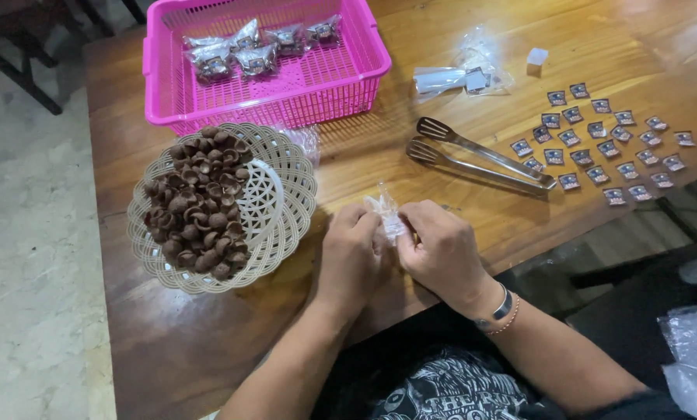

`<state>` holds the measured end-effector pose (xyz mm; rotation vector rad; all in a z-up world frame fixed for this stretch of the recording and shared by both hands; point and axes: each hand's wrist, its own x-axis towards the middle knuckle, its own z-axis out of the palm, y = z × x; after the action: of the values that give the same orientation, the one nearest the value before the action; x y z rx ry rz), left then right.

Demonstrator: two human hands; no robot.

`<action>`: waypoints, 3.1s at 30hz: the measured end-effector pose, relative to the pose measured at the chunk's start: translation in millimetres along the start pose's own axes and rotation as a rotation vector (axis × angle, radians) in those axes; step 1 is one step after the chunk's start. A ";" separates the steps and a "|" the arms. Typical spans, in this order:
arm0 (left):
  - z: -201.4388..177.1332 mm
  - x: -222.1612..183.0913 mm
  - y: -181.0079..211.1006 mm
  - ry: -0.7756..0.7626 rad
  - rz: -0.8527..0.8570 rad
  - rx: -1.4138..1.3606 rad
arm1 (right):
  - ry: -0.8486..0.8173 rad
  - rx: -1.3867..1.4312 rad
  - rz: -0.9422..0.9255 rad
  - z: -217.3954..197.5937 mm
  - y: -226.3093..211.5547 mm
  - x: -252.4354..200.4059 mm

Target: Manually portioning chocolate cereal into small plastic bags and containers.

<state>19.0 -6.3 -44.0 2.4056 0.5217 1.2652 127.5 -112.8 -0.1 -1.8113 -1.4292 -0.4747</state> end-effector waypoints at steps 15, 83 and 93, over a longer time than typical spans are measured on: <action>-33.2 18.1 6.5 -0.155 -0.032 -0.341 | -0.114 0.594 0.312 -14.3 12.9 15.8; -56.2 28.0 29.3 -0.393 0.086 -0.501 | -0.704 0.043 -0.456 -75.3 5.7 38.7; -58.4 24.6 27.8 -0.592 -0.344 -1.241 | -0.373 0.479 -0.467 -83.3 -17.9 51.5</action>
<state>-12.7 -9.5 17.4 1.3891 -0.0679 0.4048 140.0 -140.4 94.7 -1.2161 -2.0330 -0.0001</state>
